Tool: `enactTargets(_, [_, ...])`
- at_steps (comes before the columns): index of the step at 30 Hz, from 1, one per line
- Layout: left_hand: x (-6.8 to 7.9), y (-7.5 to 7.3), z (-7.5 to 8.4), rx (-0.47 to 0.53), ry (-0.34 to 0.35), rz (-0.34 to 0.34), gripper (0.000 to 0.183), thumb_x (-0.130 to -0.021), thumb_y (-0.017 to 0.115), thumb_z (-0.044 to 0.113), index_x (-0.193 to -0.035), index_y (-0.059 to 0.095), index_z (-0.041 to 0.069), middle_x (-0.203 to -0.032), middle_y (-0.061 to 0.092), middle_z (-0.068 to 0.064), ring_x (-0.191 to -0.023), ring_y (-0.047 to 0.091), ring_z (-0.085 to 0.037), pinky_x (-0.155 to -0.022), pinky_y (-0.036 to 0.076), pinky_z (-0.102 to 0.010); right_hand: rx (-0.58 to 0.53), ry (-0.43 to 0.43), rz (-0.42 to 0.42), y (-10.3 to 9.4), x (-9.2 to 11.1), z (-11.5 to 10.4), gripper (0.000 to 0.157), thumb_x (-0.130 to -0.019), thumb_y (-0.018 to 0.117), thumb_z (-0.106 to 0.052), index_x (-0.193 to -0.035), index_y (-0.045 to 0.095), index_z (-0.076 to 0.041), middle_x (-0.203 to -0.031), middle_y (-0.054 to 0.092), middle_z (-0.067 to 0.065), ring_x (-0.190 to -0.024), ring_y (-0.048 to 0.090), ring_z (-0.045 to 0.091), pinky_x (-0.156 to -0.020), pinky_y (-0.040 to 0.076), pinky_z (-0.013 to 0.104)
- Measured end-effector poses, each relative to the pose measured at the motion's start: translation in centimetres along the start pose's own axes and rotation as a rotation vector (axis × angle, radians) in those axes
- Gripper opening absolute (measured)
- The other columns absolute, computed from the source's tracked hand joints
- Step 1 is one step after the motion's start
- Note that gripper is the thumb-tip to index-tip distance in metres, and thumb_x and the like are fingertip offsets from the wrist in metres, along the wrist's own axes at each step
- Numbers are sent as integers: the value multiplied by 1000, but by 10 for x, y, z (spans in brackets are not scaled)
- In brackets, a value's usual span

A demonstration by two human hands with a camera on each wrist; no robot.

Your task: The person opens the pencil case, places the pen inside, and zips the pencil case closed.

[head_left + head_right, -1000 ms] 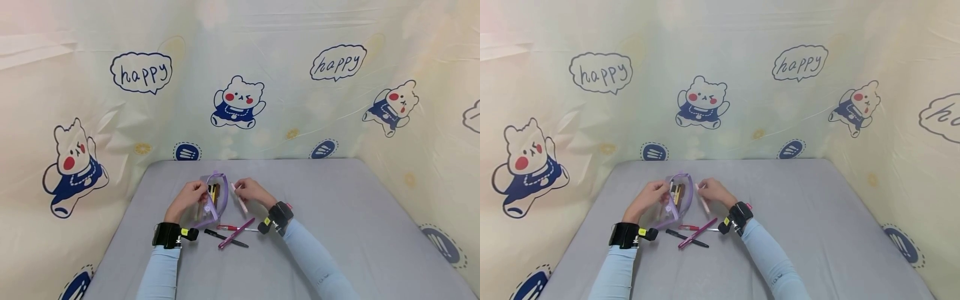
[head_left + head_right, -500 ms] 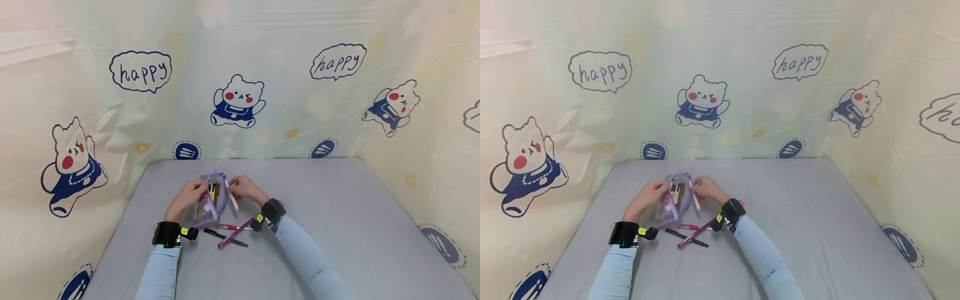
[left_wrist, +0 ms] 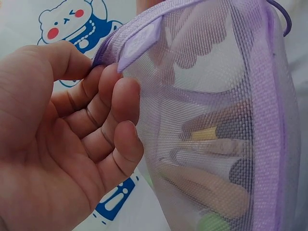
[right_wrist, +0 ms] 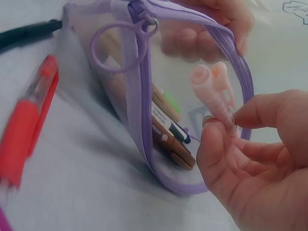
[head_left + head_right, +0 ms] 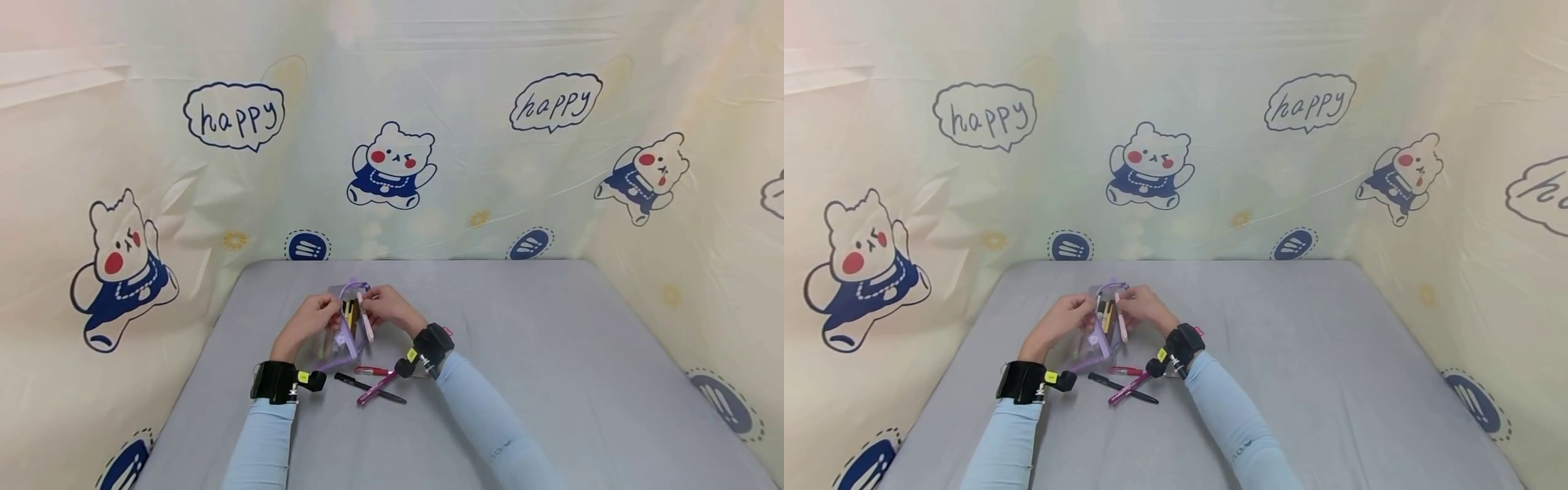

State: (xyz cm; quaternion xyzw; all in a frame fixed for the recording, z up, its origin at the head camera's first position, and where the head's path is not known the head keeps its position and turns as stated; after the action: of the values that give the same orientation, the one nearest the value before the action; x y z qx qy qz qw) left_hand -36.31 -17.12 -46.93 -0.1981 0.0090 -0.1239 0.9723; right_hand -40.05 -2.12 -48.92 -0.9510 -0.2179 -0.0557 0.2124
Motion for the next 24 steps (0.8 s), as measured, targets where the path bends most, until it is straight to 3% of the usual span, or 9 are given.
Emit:
enactTargets(4, [0, 0, 0, 3, 6, -4, 28, -103, 47, 22, -91, 58, -1, -82, 62, -12, -75, 60, -28, -66, 51, -34, -60, 12, 7, 3, -3, 3, 27, -96, 58, -16, -116, 63, 1, -75, 61, 5, -59, 59, 15, -60, 56, 34])
enactTargets(8, [10, 1, 17, 5, 7, -23, 27, -103, 45, 17, -92, 57, -4, -84, 62, -17, -80, 60, -41, -66, 51, -36, -89, 32, 25, 4, -3, 4, 26, -96, 57, -16, -116, 63, -1, -77, 63, 6, -61, 61, 17, -66, 58, 40])
enactTargets(12, [18, 1, 31, 1, 5, -31, 26, -103, 45, 14, -92, 58, -6, -83, 62, -17, -78, 60, -37, -68, 53, -37, -152, 35, 29, 6, -5, 4, 28, -96, 57, -14, -119, 61, 2, -77, 65, 7, -59, 63, 16, -67, 59, 40])
enactTargets(19, [-1, 1, 2, -2, 7, -15, 28, -103, 45, 17, -90, 59, -3, -81, 62, -11, -74, 59, -25, -68, 53, -39, -186, -22, -22, 14, -2, -8, 33, -99, 53, -13, -124, 58, 7, -89, 68, 20, -59, 64, 15, -71, 59, 44])
enactTargets(24, [-3, 0, -3, -3, 10, -6, 27, -103, 48, 20, -88, 59, 0, -80, 61, -8, -71, 58, -19, -67, 52, -35, -172, -16, -25, 13, 1, -10, 31, -99, 54, -12, -121, 59, 9, -98, 66, 29, -58, 62, 15, -62, 58, 35])
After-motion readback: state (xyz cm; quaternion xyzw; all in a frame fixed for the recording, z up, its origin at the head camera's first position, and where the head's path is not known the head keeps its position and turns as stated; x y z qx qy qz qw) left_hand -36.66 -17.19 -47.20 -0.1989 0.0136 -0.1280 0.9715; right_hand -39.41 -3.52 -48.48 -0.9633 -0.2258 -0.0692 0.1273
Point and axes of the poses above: each hand's wrist, its own x-axis away from the middle knuckle, its own y-axis out of the palm, z = x × y, the point moved 9 cm from there along -x, towards the middle knuckle
